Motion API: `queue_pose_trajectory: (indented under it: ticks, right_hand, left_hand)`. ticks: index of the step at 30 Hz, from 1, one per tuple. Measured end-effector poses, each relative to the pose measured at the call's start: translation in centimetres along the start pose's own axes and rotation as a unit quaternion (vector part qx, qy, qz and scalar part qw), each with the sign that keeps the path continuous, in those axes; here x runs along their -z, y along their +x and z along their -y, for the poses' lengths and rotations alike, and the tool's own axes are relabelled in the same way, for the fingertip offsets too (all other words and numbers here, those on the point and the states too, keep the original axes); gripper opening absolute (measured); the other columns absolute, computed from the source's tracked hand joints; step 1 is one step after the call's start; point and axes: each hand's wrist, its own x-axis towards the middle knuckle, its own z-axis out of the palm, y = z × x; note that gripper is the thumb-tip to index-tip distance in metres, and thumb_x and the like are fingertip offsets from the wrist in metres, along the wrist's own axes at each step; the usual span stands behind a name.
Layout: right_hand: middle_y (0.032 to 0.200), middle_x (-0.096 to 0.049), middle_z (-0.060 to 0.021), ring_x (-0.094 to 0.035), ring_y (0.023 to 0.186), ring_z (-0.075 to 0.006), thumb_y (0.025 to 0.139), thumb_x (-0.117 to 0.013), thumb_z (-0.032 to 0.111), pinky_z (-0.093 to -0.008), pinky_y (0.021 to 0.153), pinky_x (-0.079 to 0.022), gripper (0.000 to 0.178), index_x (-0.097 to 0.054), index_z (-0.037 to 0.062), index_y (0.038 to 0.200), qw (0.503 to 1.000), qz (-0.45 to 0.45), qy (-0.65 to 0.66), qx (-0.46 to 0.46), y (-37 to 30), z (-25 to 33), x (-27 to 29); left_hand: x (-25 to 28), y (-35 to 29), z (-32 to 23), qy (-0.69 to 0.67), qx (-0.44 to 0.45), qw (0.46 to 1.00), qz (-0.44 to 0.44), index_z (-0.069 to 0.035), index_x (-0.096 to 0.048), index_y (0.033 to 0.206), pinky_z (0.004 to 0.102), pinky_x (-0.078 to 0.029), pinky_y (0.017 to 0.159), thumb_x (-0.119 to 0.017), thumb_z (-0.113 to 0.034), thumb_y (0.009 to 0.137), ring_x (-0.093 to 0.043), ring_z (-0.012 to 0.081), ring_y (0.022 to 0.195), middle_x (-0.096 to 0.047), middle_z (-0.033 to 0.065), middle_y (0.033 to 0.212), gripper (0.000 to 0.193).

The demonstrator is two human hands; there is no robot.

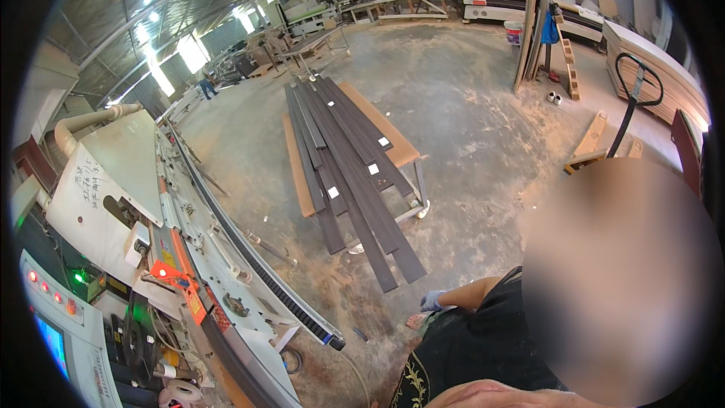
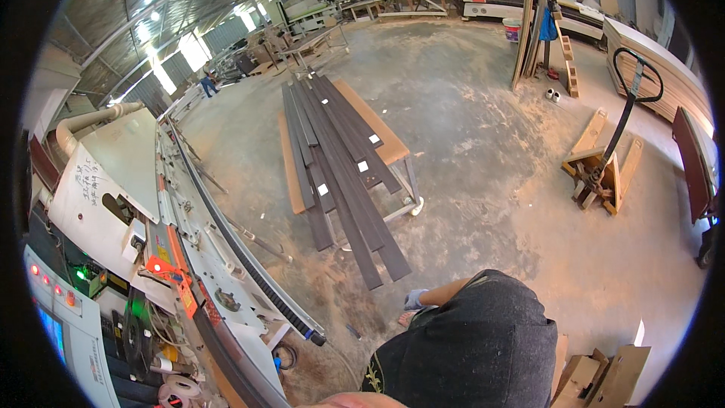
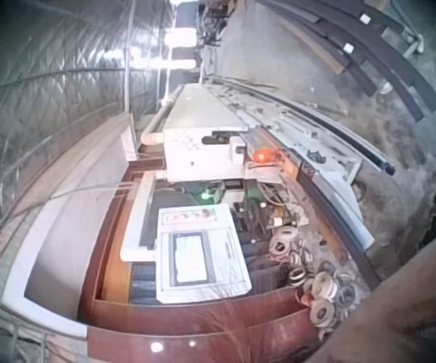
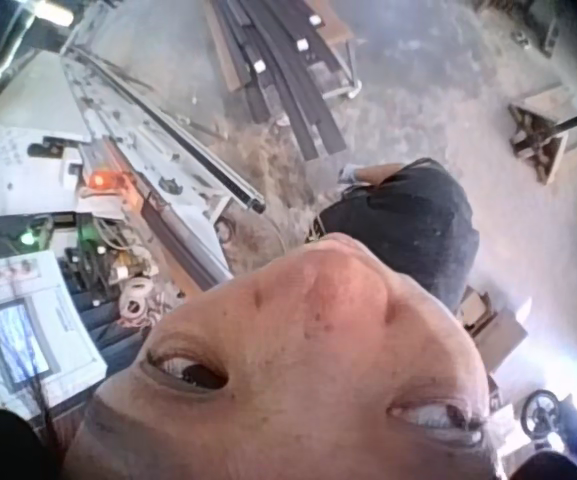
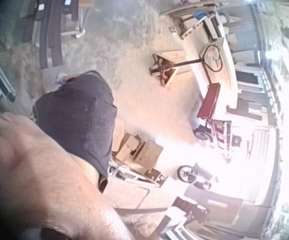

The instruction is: The person repeatedly picks up long dark wooden planks, places them on a conveyor belt sander, and pushes them through the machine. After each pass, the person removes the plank and stacks it with others on a nearby table.

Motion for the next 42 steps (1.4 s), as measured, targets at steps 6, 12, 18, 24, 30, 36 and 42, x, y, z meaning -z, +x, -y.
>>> queue_pose_trajectory:
  ticks: [6,12,18,24,30,36,42]
  right_hand:
    - [0.109,-0.067,-0.0131,-0.062,0.101,-0.0321,0.075,-0.057,0.040,-0.0426,0.086,-0.047,0.043,-0.070,0.0104,0.103,0.999,0.000,-0.001,0.041,0.2,2.3,-0.2]
    - [0.097,-0.070,-0.0120,-0.065,0.089,-0.0286,0.076,-0.060,0.043,-0.0400,0.080,-0.049,0.044,-0.069,0.0112,0.105,0.998,0.052,0.024,0.036,2.3,5.5,-1.9]
    - [0.093,-0.066,-0.0056,-0.061,0.086,-0.0137,0.086,-0.066,0.032,-0.0308,0.074,-0.051,0.034,-0.066,0.0061,0.107,0.910,0.258,0.169,0.276,-0.5,12.5,0.3]
    - [0.100,-0.065,-0.0065,-0.059,0.090,-0.0145,0.087,-0.064,0.037,-0.0292,0.082,-0.048,0.041,-0.063,0.0041,0.112,0.847,0.267,0.130,0.440,-7.8,35.5,-0.3]
    - [0.120,-0.060,-0.0201,-0.060,0.108,-0.0329,0.082,-0.061,0.044,-0.0398,0.091,-0.047,0.061,-0.052,0.0051,0.128,0.831,0.084,-0.104,0.540,-5.4,46.3,-6.9]
    - [0.142,-0.043,-0.0179,-0.041,0.131,-0.0316,0.081,-0.058,0.053,-0.0523,0.104,-0.032,0.087,-0.027,0.0022,0.144,0.808,0.044,-0.297,0.506,-6.5,51.2,-14.0]
    - [0.153,-0.020,-0.0210,-0.016,0.142,-0.0365,0.077,-0.056,0.064,-0.0607,0.111,-0.012,0.100,-0.018,0.0033,0.148,0.809,0.045,-0.320,0.492,-8.6,51.4,-15.7]
  left_hand:
    - [0.3,0.5,0.3,0.000,0.001,1.000,-0.009,0.003,-0.054,0.122,0.0399,-0.046,0.093,-0.065,-0.062,0.074,-0.055,0.0290,0.111,-0.059,0.0188,0.119,0.081]
    - [1.8,-0.6,5.7,0.019,0.042,0.998,-0.052,0.003,-0.055,0.121,0.0393,-0.046,0.093,-0.064,-0.063,0.075,-0.055,0.0285,0.111,-0.059,0.0185,0.119,0.080]
    - [9.1,-4.5,10.8,0.214,0.218,0.952,0.024,0.002,-0.053,0.122,0.0412,-0.044,0.095,-0.062,-0.067,0.075,-0.053,0.0303,0.113,-0.058,0.0183,0.122,0.084]
    - [12.1,-4.5,10.9,0.186,0.339,0.921,0.040,-0.021,-0.055,0.123,0.0465,-0.035,0.099,-0.072,-0.061,0.065,-0.048,0.0287,0.118,-0.056,0.0116,0.123,0.072]
    - [12.0,-4.1,9.8,0.183,0.366,0.911,0.049,-0.023,-0.056,0.123,0.0450,-0.032,0.102,-0.073,-0.060,0.065,-0.048,0.0285,0.117,-0.055,0.0098,0.123,0.071]
    - [12.1,-4.1,10.1,0.181,0.381,0.905,0.053,-0.024,-0.056,0.124,0.0447,-0.030,0.104,-0.075,-0.059,0.063,-0.048,0.0287,0.117,-0.054,0.0092,0.124,0.072]
    - [11.8,-4.0,10.0,0.169,0.372,0.912,0.044,-0.025,-0.055,0.124,0.0463,-0.030,0.103,-0.076,-0.056,0.062,-0.048,0.0283,0.118,-0.054,0.0095,0.124,0.072]
